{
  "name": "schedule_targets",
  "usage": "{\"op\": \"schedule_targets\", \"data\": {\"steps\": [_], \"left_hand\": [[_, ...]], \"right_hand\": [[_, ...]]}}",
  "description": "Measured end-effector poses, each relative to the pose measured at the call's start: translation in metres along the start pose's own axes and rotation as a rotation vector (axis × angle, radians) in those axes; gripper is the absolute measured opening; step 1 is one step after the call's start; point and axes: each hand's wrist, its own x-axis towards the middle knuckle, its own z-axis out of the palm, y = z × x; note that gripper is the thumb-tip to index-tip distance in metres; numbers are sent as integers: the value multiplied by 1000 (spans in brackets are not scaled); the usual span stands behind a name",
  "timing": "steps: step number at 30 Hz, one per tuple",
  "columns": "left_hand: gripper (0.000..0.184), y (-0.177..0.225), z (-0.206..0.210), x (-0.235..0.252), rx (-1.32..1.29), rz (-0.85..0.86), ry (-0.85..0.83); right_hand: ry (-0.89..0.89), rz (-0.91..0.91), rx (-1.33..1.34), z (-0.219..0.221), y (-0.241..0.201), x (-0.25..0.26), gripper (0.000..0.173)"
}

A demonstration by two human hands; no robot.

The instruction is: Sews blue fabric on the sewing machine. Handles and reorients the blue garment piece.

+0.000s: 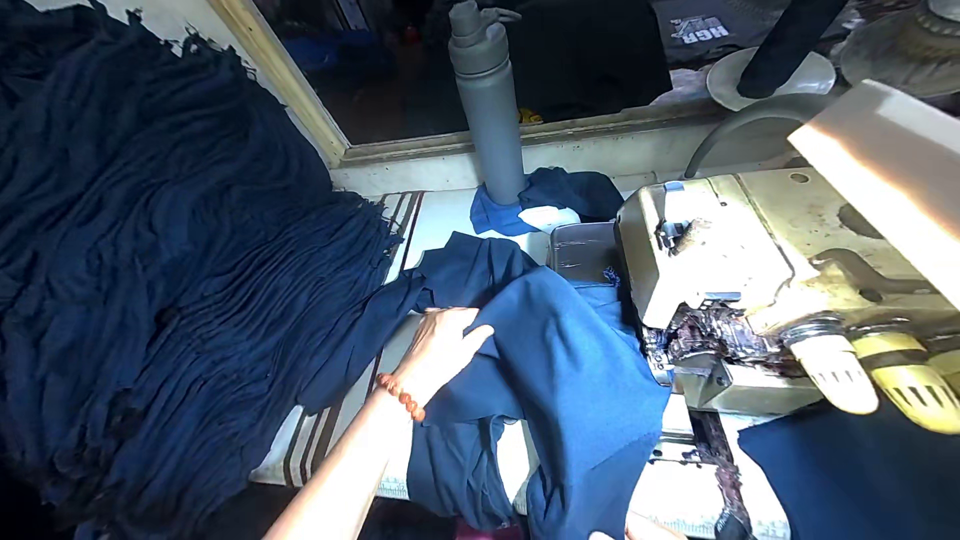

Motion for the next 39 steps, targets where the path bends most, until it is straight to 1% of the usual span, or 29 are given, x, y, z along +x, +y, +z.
{"op": "schedule_targets", "data": {"steps": [1,2,4,5,6,7,8,9,10,11,12,13,14,15,16,18,19,21,22,23,25,26,27,29,31,32,35,38,39], "left_hand": [[20,9,-6,-10,-85,-6,58],[13,24,-17,-25,-348,-84,82],[22,42,-29,-62,-1170,-174,63],[21,40,-28,-78,-1475,-166,-2],[19,35,-25,-92,-1616,-182,-52],[16,30,-23,-106,-1596,-267,-37],[14,23,-20,-118,-1463,-384,1],[14,13,-17,-127,-1238,-471,15],[14,2,-14,-135,-933,-500,12],[12,-5,-9,-143,-583,-474,32],[11,-6,-3,-149,-259,-406,110],[15,0,0,-154,-49,-299,222],[21,12,2,-155,48,-181,321],[23,31,5,-156,66,-68,385],[24,53,9,-157,8,37,392],[29,90,30,-163,-129,180,253],[32,100,44,-165,-145,223,190],[26,103,69,-165,-189,246,185],[22,104,74,-161,-276,194,207],[20,105,73,-156,-391,87,226],[18,109,60,-140,-606,-230,255],[16,109,49,-132,-701,-334,276],[11,108,37,-127,-742,-336,311],[4,107,16,-125,-607,-83,293],[8,116,3,-130,-479,186,112],[8,122,5,-132,-469,275,13],[14,137,30,-133,-288,395,-140],[13,146,46,-118,-73,454,-123],[13,148,47,-110,-21,470,-95]], "right_hand": [[-4,-7,-24,-1,1,-1,10],[-5,-13,-37,0,1,-2,11],[-2,-6,-39,2,-1,-5,12],[7,1,-40,4,-4,-7,12],[22,-1,-46,5,-8,-8,12],[40,-16,-67,7,-11,-8,13],[37,-47,-96,7,-14,-9,14],[31,-76,-103,5,-10,-9,13],[19,-99,-99,3,-4,-9,11],[-5,-117,-95,1,-1,-11,10],[-28,-137,-98,-1,0,-12,10],[-47,-165,-105,-2,1,-14,10],[-70,-201,-113,-3,1,-16,9],[-90,-240,-127,-4,1,-17,9],[-110,-280,-137,-4,0,-19,9],[-155,-352,-153,-4,-2,-19,11],[-178,-378,-154,-4,-4,-19,11],[-220,-401,-157,-4,-9,-18,13],[-239,-393,-157,-4,-12,-18,13],[-258,-378,-151,-5,-14,-18,13],[-292,-330,-124,-7,-19,-19,12],[-306,-306,-114,-8,-22,-19,12],[-314,-289,-106,-10,-23,-19,12],[-318,-284,-95,-16,-23,-19,13],[-322,-287,-89,-24,-21,-21,15],[-319,-285,-91,-28,-21,-22,15],[-270,-254,-78,-37,-24,-24,15],[-164,-211,-68,-40,-32,-19,11],[-117,-199,-72,-40,-36,-16,15]]}}
